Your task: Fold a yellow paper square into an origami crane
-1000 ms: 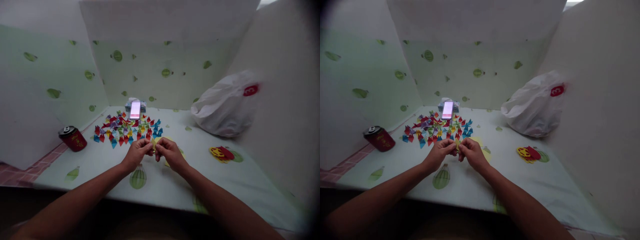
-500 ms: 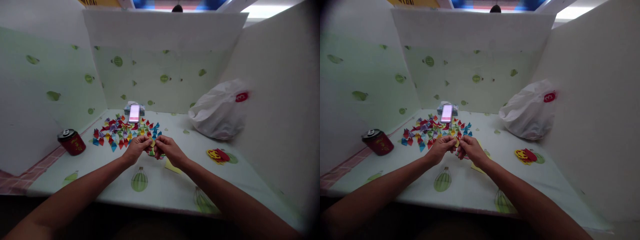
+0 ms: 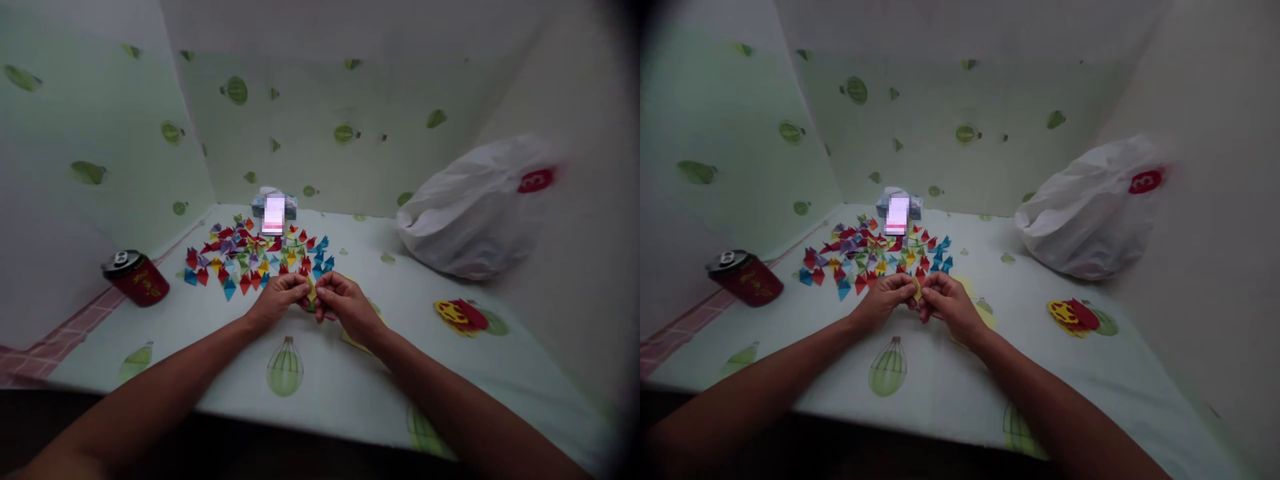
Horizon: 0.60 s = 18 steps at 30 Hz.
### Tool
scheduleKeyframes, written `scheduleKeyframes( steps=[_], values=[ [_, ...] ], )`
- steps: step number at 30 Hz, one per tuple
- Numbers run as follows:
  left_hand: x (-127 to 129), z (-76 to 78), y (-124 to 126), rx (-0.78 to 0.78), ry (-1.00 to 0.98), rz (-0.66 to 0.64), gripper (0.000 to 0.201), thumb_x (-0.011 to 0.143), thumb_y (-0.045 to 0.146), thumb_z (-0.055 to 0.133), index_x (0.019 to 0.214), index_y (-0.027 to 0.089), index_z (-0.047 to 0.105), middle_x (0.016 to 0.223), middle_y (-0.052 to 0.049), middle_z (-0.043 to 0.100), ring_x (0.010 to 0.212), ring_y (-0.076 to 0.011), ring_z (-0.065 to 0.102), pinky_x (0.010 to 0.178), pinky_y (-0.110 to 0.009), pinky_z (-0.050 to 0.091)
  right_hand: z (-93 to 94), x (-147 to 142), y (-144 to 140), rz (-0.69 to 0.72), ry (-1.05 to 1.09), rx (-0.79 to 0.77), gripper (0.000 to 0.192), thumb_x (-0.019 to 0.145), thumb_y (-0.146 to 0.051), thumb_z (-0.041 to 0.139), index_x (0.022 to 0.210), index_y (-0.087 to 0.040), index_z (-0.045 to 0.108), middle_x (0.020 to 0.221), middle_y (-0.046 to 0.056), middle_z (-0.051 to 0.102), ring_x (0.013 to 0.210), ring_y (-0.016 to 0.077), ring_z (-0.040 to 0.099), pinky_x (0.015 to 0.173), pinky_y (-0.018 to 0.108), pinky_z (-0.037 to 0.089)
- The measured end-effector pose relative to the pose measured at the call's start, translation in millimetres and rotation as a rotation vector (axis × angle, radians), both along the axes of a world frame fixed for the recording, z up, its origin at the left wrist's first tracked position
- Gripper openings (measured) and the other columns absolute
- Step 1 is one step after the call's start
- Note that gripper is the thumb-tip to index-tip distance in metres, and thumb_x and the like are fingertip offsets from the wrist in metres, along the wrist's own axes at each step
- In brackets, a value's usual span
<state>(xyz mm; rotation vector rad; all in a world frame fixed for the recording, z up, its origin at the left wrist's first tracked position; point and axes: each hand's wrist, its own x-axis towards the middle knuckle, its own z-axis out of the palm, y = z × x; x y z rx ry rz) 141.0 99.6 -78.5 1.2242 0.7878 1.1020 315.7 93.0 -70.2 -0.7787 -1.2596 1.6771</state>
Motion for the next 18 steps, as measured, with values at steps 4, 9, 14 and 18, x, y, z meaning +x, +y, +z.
scheduleKeyframes(
  steps=[4,9,14,18],
  values=[
    [-1.3,-0.9,-1.9,0.001,0.021,-0.076,0.026,0.080,0.036,0.076,0.079,0.012,0.067,0.068,-0.001,0.068,0.059,-0.0088,0.061,0.062,-0.021,0.049,0.0,5.8,-0.6,0.031,0.018,-0.010,0.026,0.080,-0.034,0.074,0.086,-0.018,0.055,0.063,-0.002,0.067,0.046,0.0091,0.061,0.043,0.017,0.042],
    [-0.8,-3.7,-3.6,-0.012,0.001,-0.084,0.024,0.080,0.034,0.076,0.081,0.012,0.068,0.070,-0.001,0.068,0.060,-0.0090,0.062,0.061,-0.021,0.049,1.6,7.5,-1.5,0.062,0.036,0.024,0.026,0.084,-0.034,0.073,0.086,-0.018,0.053,0.062,-0.002,0.067,0.046,0.0090,0.062,0.043,0.017,0.041],
    [-2.4,-3.3,-4.3,-0.040,-0.028,-0.121,0.025,0.078,0.034,0.078,0.077,0.012,0.066,0.067,0.001,0.065,0.058,-0.0088,0.060,0.058,-0.021,0.047,-1.7,5.3,-1.9,0.158,0.110,-0.025,0.029,0.081,-0.035,0.077,0.086,-0.020,0.052,0.068,0.000,0.069,0.050,0.0096,0.061,0.047,0.020,0.049],
    [-4.4,-2.2,-4.1,-0.088,-0.059,-0.182,0.025,0.078,0.033,0.079,0.076,0.012,0.065,0.066,0.000,0.066,0.057,-0.0085,0.059,0.057,-0.020,0.045,-3.4,4.1,-2.8,0.195,0.167,-0.081,0.030,0.080,-0.034,0.078,0.085,-0.019,0.053,0.062,-0.003,0.066,0.048,0.0089,0.060,0.047,0.019,0.051]
  ],
)
